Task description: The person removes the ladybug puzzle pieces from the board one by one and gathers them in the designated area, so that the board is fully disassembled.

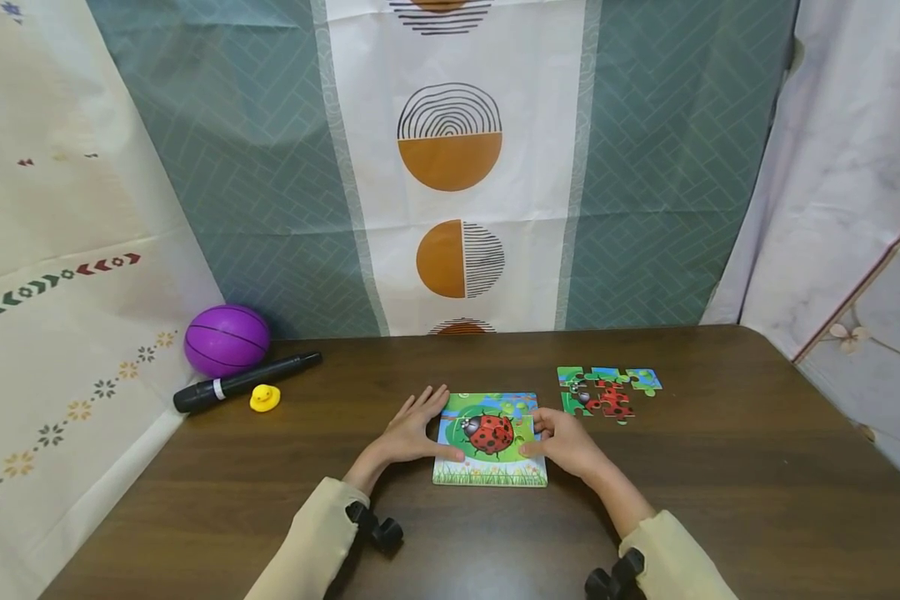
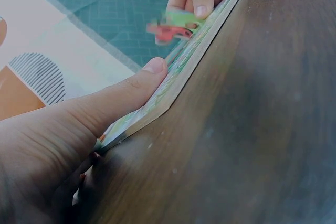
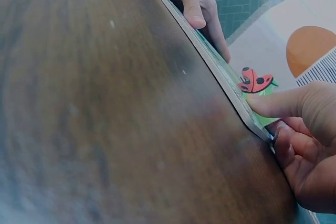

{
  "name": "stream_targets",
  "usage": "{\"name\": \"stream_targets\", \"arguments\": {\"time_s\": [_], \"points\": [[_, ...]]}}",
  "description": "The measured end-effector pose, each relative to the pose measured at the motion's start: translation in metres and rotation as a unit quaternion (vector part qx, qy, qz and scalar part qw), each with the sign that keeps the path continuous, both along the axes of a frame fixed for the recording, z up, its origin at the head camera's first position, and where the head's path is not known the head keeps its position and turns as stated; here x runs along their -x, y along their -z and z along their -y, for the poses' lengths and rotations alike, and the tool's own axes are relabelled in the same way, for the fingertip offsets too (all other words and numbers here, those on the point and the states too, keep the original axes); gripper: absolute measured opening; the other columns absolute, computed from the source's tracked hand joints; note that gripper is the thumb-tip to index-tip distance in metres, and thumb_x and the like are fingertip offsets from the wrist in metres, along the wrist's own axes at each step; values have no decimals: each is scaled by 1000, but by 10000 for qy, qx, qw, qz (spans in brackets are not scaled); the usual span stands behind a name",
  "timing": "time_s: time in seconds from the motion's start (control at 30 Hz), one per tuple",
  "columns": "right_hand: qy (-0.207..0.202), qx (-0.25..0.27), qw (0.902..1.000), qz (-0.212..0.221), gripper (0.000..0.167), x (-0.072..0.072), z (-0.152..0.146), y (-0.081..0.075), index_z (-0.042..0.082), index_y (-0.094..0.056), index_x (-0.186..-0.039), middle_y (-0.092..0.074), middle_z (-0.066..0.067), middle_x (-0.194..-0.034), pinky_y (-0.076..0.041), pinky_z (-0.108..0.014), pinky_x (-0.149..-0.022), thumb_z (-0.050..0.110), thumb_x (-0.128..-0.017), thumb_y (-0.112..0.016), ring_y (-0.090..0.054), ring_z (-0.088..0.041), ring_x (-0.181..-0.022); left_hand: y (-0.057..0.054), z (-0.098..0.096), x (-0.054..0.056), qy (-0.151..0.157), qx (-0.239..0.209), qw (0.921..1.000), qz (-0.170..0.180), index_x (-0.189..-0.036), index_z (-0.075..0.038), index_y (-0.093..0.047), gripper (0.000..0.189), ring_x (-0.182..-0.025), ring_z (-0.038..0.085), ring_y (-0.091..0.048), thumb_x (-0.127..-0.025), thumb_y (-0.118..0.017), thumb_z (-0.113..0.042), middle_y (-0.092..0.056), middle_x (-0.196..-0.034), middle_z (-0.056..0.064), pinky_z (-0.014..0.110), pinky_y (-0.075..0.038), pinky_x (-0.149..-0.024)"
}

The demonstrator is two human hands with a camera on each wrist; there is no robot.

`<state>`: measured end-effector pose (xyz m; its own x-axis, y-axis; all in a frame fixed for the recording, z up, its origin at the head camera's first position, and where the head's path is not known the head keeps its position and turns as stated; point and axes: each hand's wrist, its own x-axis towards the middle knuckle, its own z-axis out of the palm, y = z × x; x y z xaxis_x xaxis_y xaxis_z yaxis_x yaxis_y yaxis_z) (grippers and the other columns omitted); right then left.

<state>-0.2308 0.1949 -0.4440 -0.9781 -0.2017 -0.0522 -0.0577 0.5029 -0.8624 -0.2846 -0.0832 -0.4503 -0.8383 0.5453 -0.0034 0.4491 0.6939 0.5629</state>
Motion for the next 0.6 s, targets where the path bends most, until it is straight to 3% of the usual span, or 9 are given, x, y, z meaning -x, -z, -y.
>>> {"name": "stream_targets", "arguments": {"time_s": [0.13, 0.33, 0.6], "points": [[22, -59, 10000, 15, 36, 0, 1, 1, 0, -68, -116, -65, -15, -107, -46, -32, -71, 16, -84, -75, -51, -19, -86, 0, 0, 0, -2, 16, 10000, 12, -156, -8, -21, 112, -155, 30, -4, -73, -78, -57, -14, -165, 8, 53, -3, -125], [33, -116, 9999, -80, 33, -2, 0, 0, -1, -65, -112, -66, -15, -107, -50, -34, -72, 21, -88, -72, -59, -20, -94, -1, 0, 0, 14, 13, 10000, 15, -156, -8, -21, 112, -155, 30, -4, -73, -78, -56, -14, -165, 8, 53, -3, -125], [-72, -198, 9992, -327, 21, 0, 1, 1, 1, -57, -89, -63, -6, -82, -36, -31, -63, 18, -89, -70, -49, -15, -73, 0, -1, 1, -9, 7, 10000, -7, -156, -8, -21, 111, -155, 30, -5, -74, -80, -53, -14, -165, 8, 53, -3, -125]]}}
